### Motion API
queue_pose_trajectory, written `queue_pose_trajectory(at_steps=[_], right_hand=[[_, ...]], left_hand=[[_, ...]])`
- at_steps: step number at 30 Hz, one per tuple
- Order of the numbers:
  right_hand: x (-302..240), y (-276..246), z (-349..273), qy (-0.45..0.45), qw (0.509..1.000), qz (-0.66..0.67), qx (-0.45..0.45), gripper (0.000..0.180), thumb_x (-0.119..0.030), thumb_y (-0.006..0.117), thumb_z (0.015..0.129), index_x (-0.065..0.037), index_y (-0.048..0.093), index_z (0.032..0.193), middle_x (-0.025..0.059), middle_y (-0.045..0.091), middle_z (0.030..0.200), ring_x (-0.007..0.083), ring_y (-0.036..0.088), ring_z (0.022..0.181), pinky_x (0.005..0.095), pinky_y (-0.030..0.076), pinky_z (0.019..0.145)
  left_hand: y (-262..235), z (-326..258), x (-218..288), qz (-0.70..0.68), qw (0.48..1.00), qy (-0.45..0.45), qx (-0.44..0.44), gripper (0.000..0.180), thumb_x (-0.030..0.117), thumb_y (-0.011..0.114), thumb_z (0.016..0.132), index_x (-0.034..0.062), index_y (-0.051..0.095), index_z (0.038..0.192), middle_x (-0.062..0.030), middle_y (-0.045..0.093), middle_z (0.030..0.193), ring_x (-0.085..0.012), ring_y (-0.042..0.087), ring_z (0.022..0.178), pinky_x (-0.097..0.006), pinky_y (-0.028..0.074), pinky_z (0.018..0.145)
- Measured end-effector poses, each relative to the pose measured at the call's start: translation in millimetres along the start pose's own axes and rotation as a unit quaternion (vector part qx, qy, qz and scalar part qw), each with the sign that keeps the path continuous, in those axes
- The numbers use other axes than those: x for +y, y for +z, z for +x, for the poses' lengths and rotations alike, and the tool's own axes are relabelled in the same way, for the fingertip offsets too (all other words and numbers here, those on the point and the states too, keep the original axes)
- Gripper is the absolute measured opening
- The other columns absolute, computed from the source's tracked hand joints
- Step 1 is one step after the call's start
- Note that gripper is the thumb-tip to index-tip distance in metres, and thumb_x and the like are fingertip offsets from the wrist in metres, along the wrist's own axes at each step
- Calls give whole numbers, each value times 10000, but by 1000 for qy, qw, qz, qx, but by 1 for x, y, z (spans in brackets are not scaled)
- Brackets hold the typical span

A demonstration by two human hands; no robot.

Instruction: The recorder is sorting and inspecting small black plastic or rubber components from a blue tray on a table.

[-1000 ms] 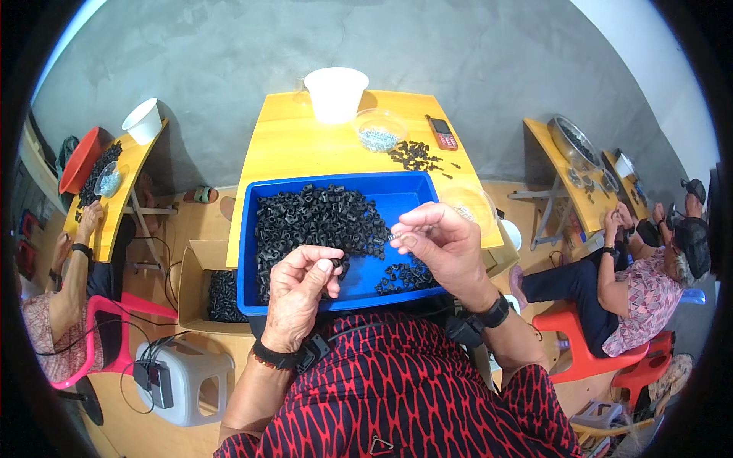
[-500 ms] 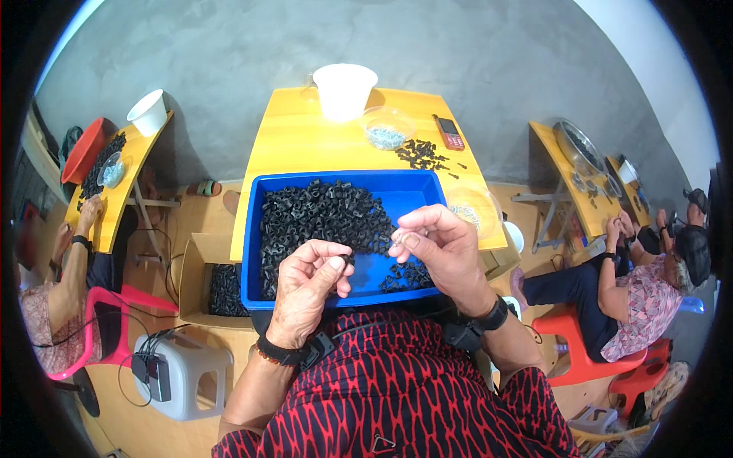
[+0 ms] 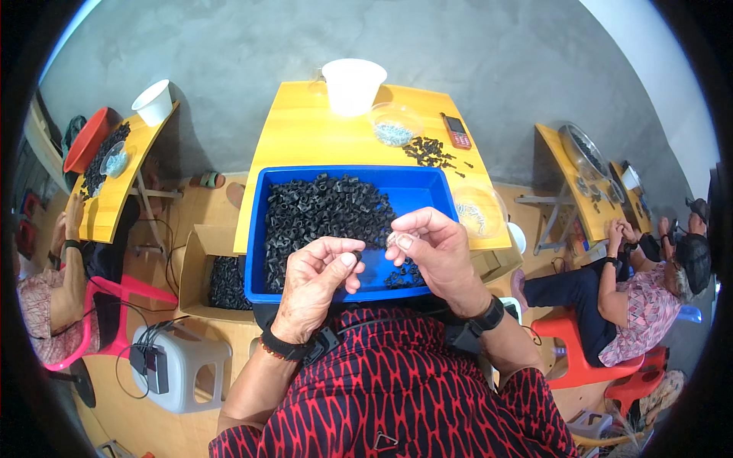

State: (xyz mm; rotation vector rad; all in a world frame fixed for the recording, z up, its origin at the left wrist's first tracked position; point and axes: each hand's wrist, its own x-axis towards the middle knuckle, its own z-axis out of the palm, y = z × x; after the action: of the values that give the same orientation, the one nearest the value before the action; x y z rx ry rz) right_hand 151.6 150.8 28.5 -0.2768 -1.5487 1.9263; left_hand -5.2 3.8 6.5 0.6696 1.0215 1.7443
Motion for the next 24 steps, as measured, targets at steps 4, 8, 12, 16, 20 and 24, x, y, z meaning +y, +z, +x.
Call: queue_pose_trajectory(at_steps=[4,8,12,16,20,24], right_hand=[[-3,11,-2,-34,992,-119,-1,159,16,654,928,7,643,1086,92,694,939,139,685,809,251,554,688],[-4,17,-4,-81,965,-248,-23,161,44,663,894,-17,655,1043,52,676,929,103,648,799,238,516,693],[-6,20,-2,-110,944,-310,-35,168,47,674,871,-22,657,1023,58,668,909,108,635,797,248,504,699],[-7,24,3,-143,924,-351,-45,158,42,682,862,-23,662,1005,76,669,908,143,644,791,261,511,705],[-3,26,4,-142,935,-320,-57,145,42,683,860,-25,671,989,86,664,891,163,653,794,272,521,704],[2,26,5,-147,934,-321,-59,146,43,679,866,-28,676,994,85,656,907,162,657,810,277,526,703]], left_hand=[[0,-1,0,3,1000,-1,-3,235,118,684,943,-5,664,1142,-84,703,888,-117,638,688,-244,546,648],[1,-1,-2,-1,1000,9,-8,225,107,685,940,-6,669,1134,-84,705,893,-117,646,702,-245,552,655],[4,0,-3,5,1000,5,-2,206,99,684,939,-7,673,1116,-85,704,894,-118,645,703,-243,553,655],[5,0,-2,2,1000,7,-5,161,93,681,941,-2,662,1069,-86,704,895,-123,648,710,-244,556,657],[3,1,-5,-12,1000,16,-5,139,91,682,940,3,647,1042,-89,703,894,-127,651,711,-249,558,656],[3,1,-6,-23,1000,9,0,138,93,682,940,3,649,1040,-93,702,894,-130,652,708,-251,558,655]])
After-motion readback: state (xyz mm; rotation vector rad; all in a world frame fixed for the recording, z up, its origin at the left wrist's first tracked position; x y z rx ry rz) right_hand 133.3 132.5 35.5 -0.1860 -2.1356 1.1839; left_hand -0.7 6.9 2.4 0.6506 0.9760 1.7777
